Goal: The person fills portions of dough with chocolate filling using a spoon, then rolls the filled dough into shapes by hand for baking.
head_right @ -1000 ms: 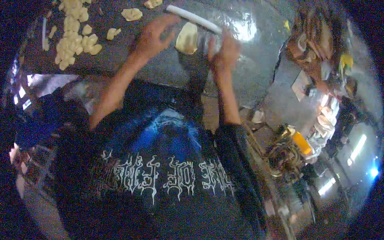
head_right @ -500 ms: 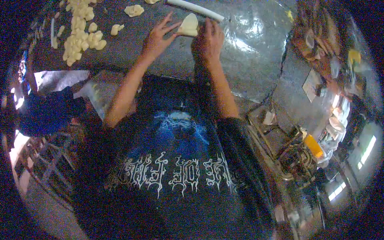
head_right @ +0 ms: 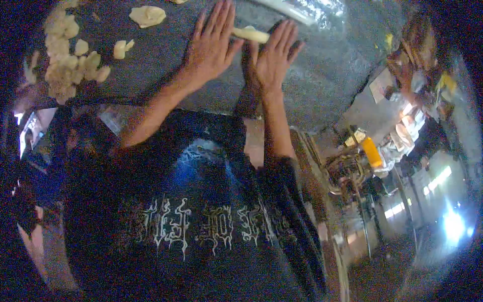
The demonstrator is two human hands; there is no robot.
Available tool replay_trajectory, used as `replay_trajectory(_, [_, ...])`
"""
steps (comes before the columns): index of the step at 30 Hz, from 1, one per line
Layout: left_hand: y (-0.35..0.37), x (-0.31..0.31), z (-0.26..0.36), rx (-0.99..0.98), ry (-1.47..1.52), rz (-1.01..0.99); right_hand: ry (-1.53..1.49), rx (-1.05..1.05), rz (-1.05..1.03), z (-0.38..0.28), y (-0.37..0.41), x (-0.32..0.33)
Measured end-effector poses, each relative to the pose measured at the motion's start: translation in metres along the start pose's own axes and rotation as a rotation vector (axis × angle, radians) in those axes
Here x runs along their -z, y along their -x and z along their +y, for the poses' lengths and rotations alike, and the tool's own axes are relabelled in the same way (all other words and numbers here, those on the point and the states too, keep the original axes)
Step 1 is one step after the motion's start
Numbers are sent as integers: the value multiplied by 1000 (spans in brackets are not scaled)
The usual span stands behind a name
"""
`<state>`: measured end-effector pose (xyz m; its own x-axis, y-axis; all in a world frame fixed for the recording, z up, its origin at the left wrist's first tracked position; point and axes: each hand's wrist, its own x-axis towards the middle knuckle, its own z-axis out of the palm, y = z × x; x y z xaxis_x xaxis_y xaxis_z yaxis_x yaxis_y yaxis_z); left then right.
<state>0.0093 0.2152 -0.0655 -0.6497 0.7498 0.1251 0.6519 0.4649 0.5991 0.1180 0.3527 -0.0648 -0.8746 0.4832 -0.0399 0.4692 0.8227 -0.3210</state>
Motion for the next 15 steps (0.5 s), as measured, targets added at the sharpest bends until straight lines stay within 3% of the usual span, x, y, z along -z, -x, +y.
replay_trajectory(1, [-10,9,-4,-4,-59,25,31,-3,6,7,-14,3])
replay_trajectory(4, [-41,14,-15,20,-204,-175,77,-20,48,27,-47,11])
replay_trajectory(7, [-46,10,-19,27,-170,-118,207,9,96,45,-54,26])
replay_trajectory(10, [-38,18,-23,1,-111,-41,-160,37,115,30,-30,44])
replay_trajectory(11, [-30,22,-22,-26,-83,-23,-76,232,92,18,-32,49])
replay_trajectory(12, [-21,27,-21,-11,-52,-44,-48,287,43,18,-31,47])
replay_trajectory(14, [-5,39,-16,-1,12,-81,24,388,-36,29,-37,33])
replay_trajectory(15, [6,37,-14,-12,14,0,-87,313,-15,41,-41,21])
